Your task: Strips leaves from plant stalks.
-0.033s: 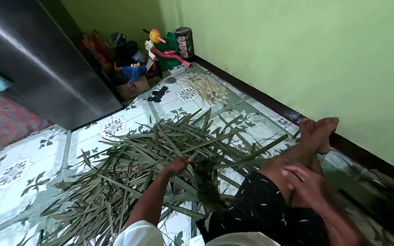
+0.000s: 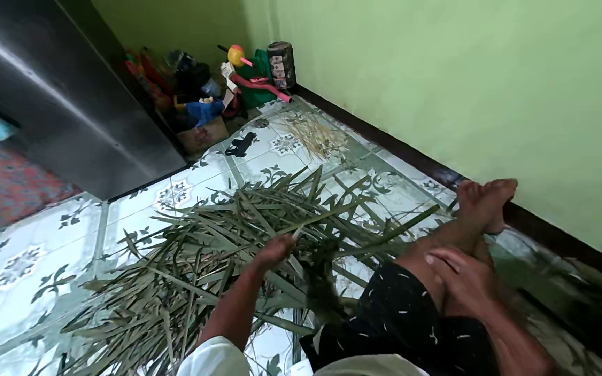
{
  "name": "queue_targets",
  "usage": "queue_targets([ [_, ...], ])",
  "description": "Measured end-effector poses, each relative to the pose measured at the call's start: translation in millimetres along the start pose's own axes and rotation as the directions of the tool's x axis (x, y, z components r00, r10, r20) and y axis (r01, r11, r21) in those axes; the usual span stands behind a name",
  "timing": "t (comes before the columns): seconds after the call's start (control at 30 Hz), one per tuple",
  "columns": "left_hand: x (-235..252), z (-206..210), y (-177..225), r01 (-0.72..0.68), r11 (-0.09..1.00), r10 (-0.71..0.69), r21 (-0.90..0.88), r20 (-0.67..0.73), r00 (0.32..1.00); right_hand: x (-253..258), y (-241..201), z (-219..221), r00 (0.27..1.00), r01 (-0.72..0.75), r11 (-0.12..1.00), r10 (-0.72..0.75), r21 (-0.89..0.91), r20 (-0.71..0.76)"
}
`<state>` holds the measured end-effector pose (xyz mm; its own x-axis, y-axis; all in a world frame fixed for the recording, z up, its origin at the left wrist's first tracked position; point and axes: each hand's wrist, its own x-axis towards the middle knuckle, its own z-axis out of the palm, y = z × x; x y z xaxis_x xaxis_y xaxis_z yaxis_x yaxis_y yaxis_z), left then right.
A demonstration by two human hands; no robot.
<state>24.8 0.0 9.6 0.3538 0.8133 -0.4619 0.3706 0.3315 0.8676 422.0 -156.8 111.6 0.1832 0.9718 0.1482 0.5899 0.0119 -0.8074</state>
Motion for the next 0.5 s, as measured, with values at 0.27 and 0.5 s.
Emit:
queue_targets([
  [0.27,-24.9,116.6,112.7,-0.331,0.915,0.396,-0.23,0.359,0.845,21.9,-24.1,40.2,0.978,-0.067,0.998,0.068,-0.012,0.2],
  [0.5,-24.8,108.9,106.9,-0.236,0.839,0.439,-0.491,0.353,0.826,2.9,-9.9,33.9,0.967,0.02,1.0,-0.017,-0.008,0.254],
])
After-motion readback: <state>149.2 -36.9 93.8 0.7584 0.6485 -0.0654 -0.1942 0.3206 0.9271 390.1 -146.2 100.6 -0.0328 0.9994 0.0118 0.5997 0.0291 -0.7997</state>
